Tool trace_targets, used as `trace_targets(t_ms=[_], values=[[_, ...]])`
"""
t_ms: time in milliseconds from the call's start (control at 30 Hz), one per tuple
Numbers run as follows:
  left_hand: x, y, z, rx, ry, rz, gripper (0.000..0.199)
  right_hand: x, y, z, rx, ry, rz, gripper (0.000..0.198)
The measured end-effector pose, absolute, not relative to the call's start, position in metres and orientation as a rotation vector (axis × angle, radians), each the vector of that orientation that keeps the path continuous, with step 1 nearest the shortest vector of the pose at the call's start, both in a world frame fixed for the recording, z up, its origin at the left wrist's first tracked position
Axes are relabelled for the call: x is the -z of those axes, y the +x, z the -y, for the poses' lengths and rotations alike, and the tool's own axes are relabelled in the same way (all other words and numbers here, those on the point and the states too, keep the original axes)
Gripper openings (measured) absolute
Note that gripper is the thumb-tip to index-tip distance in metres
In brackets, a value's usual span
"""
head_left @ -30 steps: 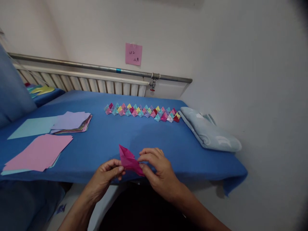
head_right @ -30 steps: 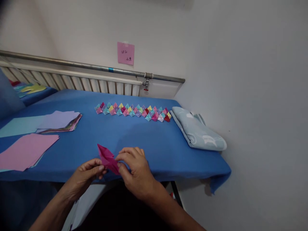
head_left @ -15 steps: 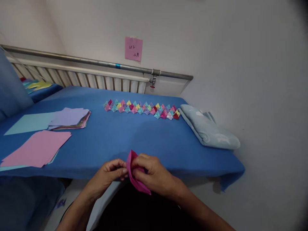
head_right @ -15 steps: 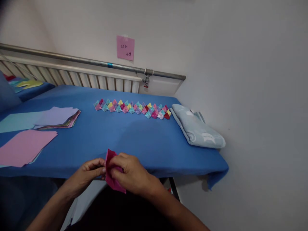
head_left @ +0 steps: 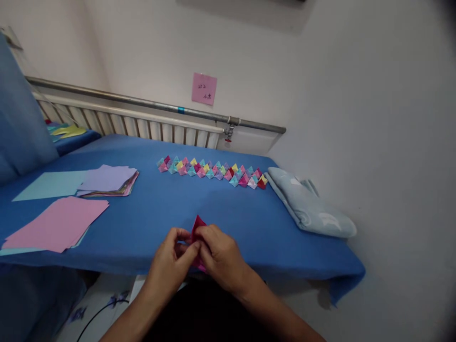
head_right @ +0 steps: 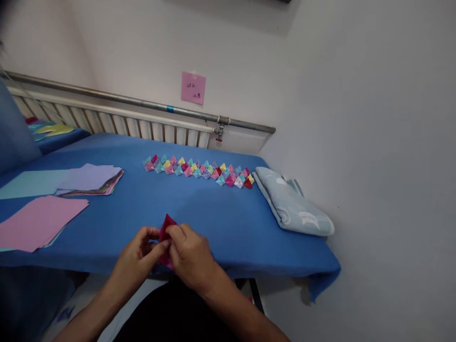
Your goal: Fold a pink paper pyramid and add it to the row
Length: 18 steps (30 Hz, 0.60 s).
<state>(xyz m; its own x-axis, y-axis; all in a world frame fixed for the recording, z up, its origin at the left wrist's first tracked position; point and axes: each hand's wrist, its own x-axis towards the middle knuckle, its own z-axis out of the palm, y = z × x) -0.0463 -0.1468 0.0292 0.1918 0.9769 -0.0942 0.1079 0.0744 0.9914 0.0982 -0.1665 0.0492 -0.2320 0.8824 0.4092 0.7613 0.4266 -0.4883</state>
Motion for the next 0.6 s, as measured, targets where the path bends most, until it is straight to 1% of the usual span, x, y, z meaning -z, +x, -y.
trace_targets(t_ms=[67, 233, 300, 367, 467, 533, 600], values=[[-0.029, -0.043, 0.146, -1.006, 1.387, -1.267, 0.030, -0.046, 0.097, 0.165, -0.183, -1.376, 2.037, 0.027], [-0.036, -0.039, 0.146, -1.053, 1.567, -1.358, 0.016, -0.036, 0.100, 0.161, 0.009, -1.306, 1.986, 0.054], [-0.037, -0.038, 0.145, -1.050, 1.588, -1.359, 0.013, -0.033, 0.100, 0.160, 0.052, -1.275, 1.940, 0.060], [-0.035, -0.037, 0.145, -1.059, 1.620, -1.370, 0.012, -0.031, 0.100, 0.158, 0.023, -1.272, 1.891, 0.064], [-0.030, -0.036, 0.145, -1.120, 1.739, -1.391, 0.010, -0.031, 0.100, 0.152, -0.197, -1.343, 1.774, 0.062], [-0.026, -0.035, 0.146, -1.157, 1.829, -1.383, 0.010, -0.032, 0.100, 0.147, -0.356, -1.402, 1.688, 0.051], [-0.024, -0.036, 0.146, -1.167, 1.869, -1.379, 0.011, -0.034, 0.101, 0.143, -0.425, -1.420, 1.656, 0.035]])
